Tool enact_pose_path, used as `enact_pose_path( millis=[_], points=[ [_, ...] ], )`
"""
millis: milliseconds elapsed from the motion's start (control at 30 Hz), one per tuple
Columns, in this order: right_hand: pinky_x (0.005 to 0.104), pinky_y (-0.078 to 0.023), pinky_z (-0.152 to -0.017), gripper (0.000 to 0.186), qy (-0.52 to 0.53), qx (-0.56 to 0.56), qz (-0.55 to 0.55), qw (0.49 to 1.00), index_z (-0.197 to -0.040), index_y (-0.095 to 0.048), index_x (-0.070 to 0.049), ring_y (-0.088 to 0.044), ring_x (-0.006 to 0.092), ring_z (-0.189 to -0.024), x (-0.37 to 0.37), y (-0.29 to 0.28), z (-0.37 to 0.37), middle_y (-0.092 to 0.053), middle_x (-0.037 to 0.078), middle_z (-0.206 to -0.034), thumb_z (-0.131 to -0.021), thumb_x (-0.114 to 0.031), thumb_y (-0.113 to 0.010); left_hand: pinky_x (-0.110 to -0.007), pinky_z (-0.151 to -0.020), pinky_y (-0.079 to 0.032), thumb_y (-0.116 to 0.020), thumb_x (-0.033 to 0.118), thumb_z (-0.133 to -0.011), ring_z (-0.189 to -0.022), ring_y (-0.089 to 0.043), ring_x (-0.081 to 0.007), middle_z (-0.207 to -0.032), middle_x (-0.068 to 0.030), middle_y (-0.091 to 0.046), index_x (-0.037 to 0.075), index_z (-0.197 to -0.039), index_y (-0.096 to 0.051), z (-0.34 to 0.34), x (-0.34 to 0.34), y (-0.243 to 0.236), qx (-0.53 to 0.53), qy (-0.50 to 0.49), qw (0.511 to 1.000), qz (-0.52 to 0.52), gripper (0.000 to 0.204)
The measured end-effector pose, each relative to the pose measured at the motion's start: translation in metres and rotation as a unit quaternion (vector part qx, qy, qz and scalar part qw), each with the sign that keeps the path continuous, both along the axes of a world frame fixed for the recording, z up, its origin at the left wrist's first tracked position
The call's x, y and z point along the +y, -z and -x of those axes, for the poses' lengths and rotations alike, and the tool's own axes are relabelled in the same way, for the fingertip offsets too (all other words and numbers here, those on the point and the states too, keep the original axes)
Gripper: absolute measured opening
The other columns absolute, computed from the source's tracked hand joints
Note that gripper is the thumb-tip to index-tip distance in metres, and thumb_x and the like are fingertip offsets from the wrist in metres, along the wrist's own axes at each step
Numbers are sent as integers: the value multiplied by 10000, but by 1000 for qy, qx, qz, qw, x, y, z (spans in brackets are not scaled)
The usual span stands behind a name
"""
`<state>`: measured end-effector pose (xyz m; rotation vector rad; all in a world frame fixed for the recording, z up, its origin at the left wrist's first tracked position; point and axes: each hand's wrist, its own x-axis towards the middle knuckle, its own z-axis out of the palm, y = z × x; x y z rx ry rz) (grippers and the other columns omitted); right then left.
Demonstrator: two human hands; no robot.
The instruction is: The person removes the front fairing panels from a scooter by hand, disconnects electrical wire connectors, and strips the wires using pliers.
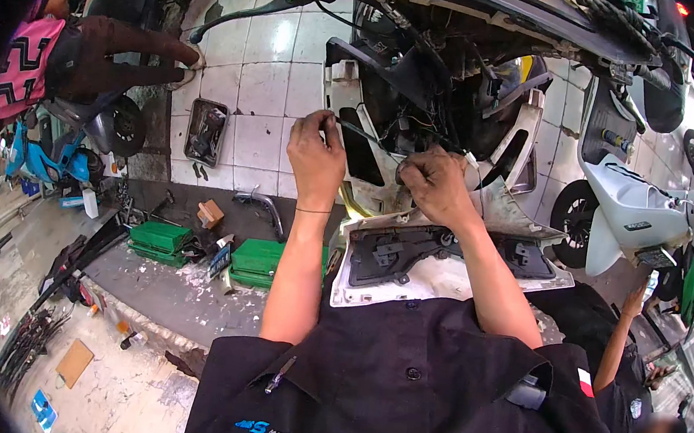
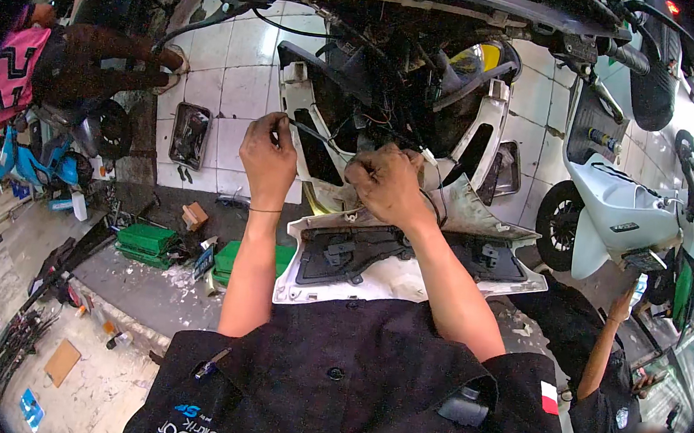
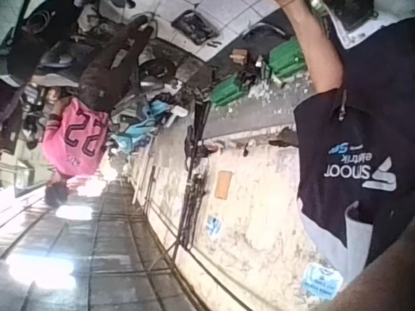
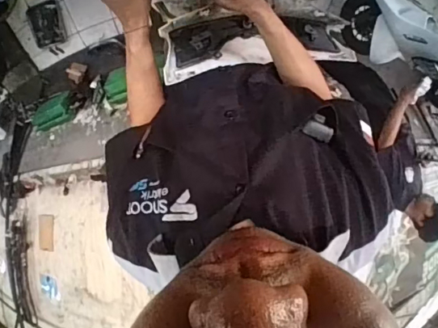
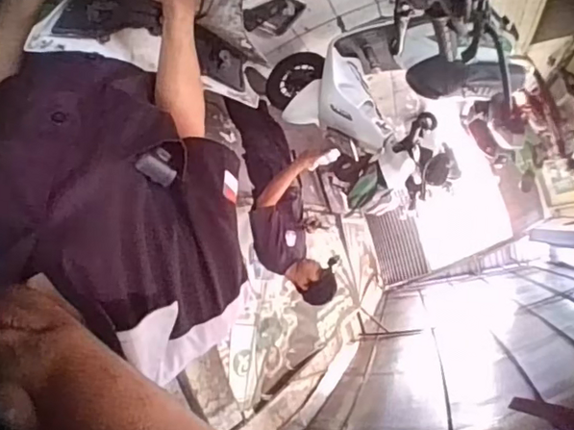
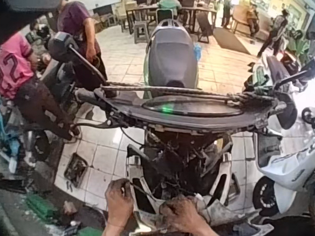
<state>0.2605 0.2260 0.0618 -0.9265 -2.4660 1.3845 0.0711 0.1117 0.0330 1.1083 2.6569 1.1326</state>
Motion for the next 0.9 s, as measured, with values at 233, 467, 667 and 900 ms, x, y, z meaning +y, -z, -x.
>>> enact_pose_path(
  millis=[233,467,667,900],
  points=[
    [455,-394,-877,244,16,3,-7,1000,-774,-678,-49,-597,345,-855,1,2,-2,-629,134,-728,-891,-256,-623,-445,-811,-537,-623,77,-967,-913,-678,-372,-977,-195,-710,-14,-1044,-714,9,3,-9,-49,40,998,-17,150],
    [445,-447,-836,235,-36,8,8,999,-827,-733,-45,-604,364,-798,5,-3,-4,-673,149,-759,-832,-279,-712,-407,-747,-576,-736,189,-914,-795,-727,-343,-937,-197,-747,-33,-1030,-747,-8,25,-47,-222,143,964,13,251],
    [428,-456,-831,248,-49,15,-5,999,-825,-729,-25,-603,344,-749,5,-2,-3,-676,152,-737,-815,-272,-753,-373,-746,-598,-808,296,-841,-825,-774,-335,-850,-237,-758,-52,-936,-778,-26,54,-37,-258,167,938,160,363],
    [410,-537,-778,220,-32,-46,105,993,-920,-756,-3,-705,336,-784,18,-12,-2,-751,173,-851,-830,-202,-734,-402,-639,-521,-749,286,-929,-666,-704,-294,-756,-203,-726,-16,-975,-786,-23,41,-21,-226,143,951,152,308]
  ],
)
